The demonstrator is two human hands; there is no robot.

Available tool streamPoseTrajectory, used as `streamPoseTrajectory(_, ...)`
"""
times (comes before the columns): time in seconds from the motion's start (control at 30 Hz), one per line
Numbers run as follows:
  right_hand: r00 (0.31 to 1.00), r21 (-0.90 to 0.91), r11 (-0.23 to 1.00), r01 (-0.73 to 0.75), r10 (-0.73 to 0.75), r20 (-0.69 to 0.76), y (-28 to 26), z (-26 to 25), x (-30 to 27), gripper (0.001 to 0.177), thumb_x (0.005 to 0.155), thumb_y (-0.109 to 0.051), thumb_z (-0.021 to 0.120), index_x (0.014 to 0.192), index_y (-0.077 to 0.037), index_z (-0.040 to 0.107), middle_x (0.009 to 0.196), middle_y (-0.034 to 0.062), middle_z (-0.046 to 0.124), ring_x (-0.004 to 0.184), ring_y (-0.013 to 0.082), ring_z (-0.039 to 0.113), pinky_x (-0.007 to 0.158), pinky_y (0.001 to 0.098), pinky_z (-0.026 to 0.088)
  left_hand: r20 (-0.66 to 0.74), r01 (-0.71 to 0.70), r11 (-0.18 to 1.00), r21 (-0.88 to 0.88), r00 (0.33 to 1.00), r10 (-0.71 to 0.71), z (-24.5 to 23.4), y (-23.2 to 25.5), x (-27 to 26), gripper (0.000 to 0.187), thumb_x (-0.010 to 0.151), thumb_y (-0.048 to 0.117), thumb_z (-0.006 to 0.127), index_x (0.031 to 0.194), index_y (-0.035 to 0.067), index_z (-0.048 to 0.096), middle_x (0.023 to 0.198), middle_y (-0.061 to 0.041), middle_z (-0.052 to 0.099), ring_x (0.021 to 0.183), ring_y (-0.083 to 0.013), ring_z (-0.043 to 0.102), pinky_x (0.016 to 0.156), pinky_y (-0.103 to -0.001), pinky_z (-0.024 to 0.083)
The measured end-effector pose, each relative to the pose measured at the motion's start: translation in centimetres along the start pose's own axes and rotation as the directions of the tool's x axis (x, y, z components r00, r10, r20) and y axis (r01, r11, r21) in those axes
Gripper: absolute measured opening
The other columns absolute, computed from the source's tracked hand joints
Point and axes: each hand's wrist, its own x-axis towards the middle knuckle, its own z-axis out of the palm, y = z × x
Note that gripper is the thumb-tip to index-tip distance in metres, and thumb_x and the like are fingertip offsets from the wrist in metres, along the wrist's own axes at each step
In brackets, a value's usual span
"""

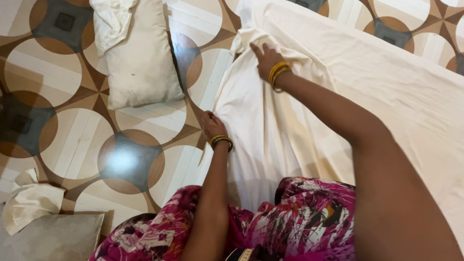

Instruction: The person smooths and begins folding a large white bedsheet by hand on a mattress placed on a tiled floor.

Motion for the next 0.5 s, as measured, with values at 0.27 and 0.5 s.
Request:
streamPoseTrajectory(0.27,0.795,-0.116,0.938,0.326,-0.206,0.571,-9.1,-0.3,-14.8,0.088,0.091,-0.057,0.066,0.16,-0.038,0.016,0.168,0.0187,0.004,0.152,0.0438,0.013,0.115,0.0673,0.029,0.056,-0.053,0.987,-0.149,0.997,0.062,0.9,-1.7,0.9,0.02,0.1,0.015,0.05,0.109,0.016,0.068,0.108,-0.009,0.074,0.097,-0.0323,0.071,0.083,-0.043,0.056)
streamPoseTrajectory(0.5,0.712,-0.126,0.937,0.325,-0.155,0.685,-7.5,-2.4,-14.0,0.082,0.097,-0.052,0.059,0.16,-0.055,0.005,0.174,-0.0005,-0.012,0.16,0.0346,-0.002,0.111,0.0797,0.025,0.225,0.08,0.942,-0.325,0.974,-0.005,2.4,-8.4,4.1,0.027,0.098,0.025,0.054,0.114,0.01,0.07,0.106,-0.017,0.075,0.095,-0.0333,0.071,0.084,-0.042,0.054)
